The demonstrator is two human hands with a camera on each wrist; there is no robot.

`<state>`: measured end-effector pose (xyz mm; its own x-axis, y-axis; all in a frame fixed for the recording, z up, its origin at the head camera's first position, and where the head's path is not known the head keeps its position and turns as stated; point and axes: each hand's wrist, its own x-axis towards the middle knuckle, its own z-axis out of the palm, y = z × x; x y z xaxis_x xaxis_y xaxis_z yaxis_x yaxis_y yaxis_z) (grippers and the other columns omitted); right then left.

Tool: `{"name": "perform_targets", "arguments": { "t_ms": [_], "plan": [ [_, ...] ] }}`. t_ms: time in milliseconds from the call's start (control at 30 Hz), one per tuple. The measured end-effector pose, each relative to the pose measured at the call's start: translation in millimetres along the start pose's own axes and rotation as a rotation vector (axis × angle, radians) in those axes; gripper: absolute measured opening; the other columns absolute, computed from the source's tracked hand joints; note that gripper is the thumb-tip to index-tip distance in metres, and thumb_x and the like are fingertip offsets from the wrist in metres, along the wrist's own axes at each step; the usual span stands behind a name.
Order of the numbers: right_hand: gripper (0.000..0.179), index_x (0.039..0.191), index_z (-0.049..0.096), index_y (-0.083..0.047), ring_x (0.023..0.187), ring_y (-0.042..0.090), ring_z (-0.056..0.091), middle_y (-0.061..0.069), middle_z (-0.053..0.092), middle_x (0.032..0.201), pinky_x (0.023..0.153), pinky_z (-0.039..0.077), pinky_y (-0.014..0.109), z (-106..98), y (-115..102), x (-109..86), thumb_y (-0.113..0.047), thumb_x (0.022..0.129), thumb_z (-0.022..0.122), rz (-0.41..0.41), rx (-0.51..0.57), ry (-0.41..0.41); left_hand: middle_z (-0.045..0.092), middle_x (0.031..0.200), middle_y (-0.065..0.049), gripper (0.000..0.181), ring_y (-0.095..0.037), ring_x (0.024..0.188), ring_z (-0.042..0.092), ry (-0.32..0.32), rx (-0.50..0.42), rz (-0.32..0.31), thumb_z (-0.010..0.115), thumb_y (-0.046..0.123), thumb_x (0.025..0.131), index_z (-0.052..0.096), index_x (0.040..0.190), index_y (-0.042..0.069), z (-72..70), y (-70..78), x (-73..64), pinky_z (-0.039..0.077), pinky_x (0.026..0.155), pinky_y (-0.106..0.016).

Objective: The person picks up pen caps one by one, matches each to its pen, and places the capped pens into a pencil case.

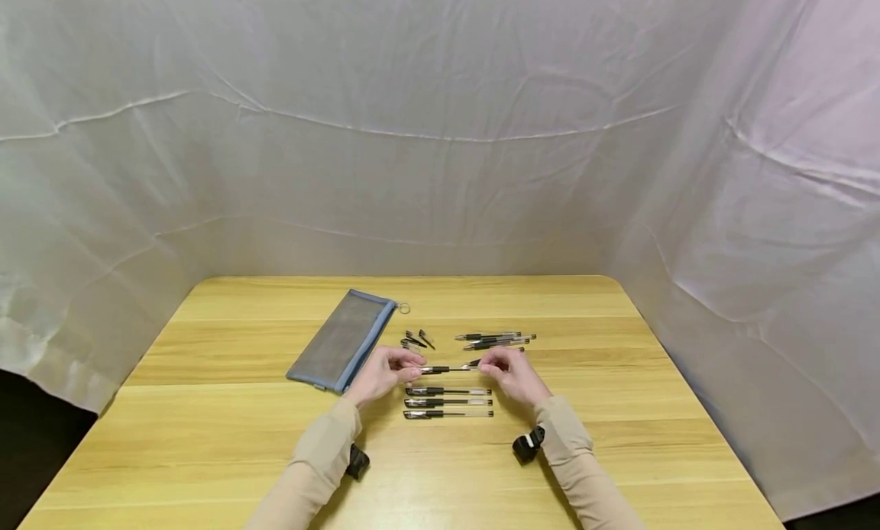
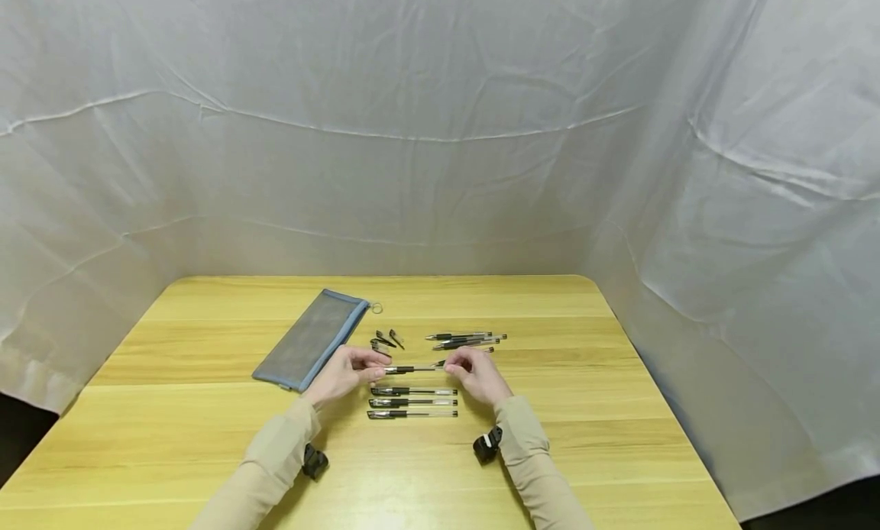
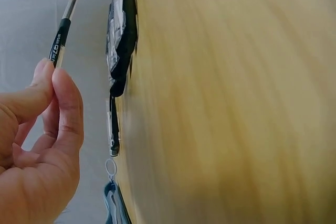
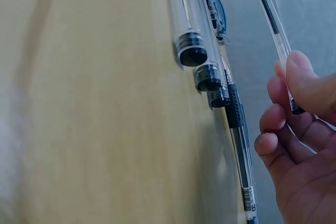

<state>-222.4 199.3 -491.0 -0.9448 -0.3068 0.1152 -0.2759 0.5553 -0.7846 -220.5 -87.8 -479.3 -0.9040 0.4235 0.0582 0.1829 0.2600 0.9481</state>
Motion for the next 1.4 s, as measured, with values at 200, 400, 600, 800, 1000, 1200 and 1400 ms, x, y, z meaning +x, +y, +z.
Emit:
{"name": "perform_targets", "arguments": {
  "t_ms": [200, 400, 600, 800, 1000, 1200, 1400],
  "plan": [
    [0.012, 0.102, 0.072, -0.003, 0.086, 0.012, 0.061, 0.012, 0.072, 0.099, 0.078, 0.050, 0.020, -1.0, -0.3, -0.5, -0.010, 0.094, 0.067, 0.019, 0.069, -0.013, 0.071, 0.099, -0.027, 0.022, -0.020, 0.076, 0.065, 0.006, 0.060, -0.005, 0.068, 0.004, 0.093, 0.071, 0.111, -0.009, -2.2, -2.7, 0.8, 0.052, 0.064, -0.024],
    [0.015, 0.105, 0.074, -0.006, 0.090, 0.013, 0.063, 0.012, 0.073, 0.104, 0.081, 0.052, 0.023, -3.5, 1.6, -1.1, -0.014, 0.094, 0.069, 0.030, 0.065, -0.050, 0.074, 0.097, -0.021, 0.018, -0.008, 0.078, 0.061, 0.036, 0.149, -0.020, 0.069, 0.004, 0.092, 0.074, 0.107, -0.006, -2.1, -2.5, 0.9, 0.049, 0.069, -0.020],
    [0.015, 0.106, 0.075, -0.009, 0.094, 0.016, 0.063, 0.009, 0.074, 0.105, 0.088, 0.052, 0.035, -7.9, 5.1, -2.7, -0.009, 0.094, 0.067, 0.030, -0.012, -0.130, 0.076, 0.092, -0.015, 0.011, -0.012, 0.079, 0.066, 0.117, 0.210, -0.082, 0.073, 0.000, 0.088, 0.077, 0.098, -0.001, -0.7, -2.0, 1.1, 0.052, 0.069, -0.023],
    [0.011, 0.100, 0.075, -0.008, 0.085, 0.011, 0.060, 0.005, 0.072, 0.093, 0.080, 0.049, 0.025, -7.7, 9.8, -2.2, -0.007, 0.090, 0.071, 0.024, -0.053, -0.124, 0.076, 0.086, -0.009, 0.006, -0.011, 0.075, 0.063, 0.160, 0.291, -0.125, 0.076, -0.001, 0.085, 0.078, 0.089, 0.004, 4.7, -0.4, 2.6, 0.050, 0.065, -0.024],
    [0.010, 0.094, 0.074, -0.004, 0.073, 0.006, 0.056, 0.002, 0.070, 0.083, 0.067, 0.048, 0.021, -6.2, 10.0, -3.1, -0.001, 0.084, 0.075, -0.050, -0.084, -0.089, 0.074, 0.080, -0.006, 0.005, -0.009, 0.070, 0.060, 0.136, 0.339, -0.130, 0.077, -0.002, 0.083, 0.077, 0.085, 0.004, 6.5, -1.0, 3.7, 0.048, 0.064, -0.023],
    [0.010, 0.091, 0.075, -0.004, 0.071, 0.007, 0.053, 0.002, 0.069, 0.082, 0.066, 0.045, 0.021, -5.5, 9.5, -2.8, 0.000, 0.082, 0.076, -0.054, -0.109, -0.072, 0.073, 0.078, -0.005, 0.005, -0.008, 0.069, 0.059, 0.124, 0.380, -0.113, 0.077, -0.002, 0.083, 0.077, 0.085, 0.002, 7.8, -2.3, 4.5, 0.047, 0.064, -0.021],
    [0.007, 0.089, 0.077, -0.007, 0.071, 0.006, 0.050, 0.002, 0.070, 0.083, 0.067, 0.041, 0.020, -5.8, 9.2, -1.2, -0.003, 0.083, 0.078, -0.023, -0.157, -0.070, 0.074, 0.077, -0.005, 0.007, -0.008, 0.069, 0.060, 0.130, 0.407, -0.100, 0.077, -0.002, 0.082, 0.077, 0.084, 0.004, 9.2, -2.0, 4.2, 0.047, 0.064, -0.021]
  ]
}}
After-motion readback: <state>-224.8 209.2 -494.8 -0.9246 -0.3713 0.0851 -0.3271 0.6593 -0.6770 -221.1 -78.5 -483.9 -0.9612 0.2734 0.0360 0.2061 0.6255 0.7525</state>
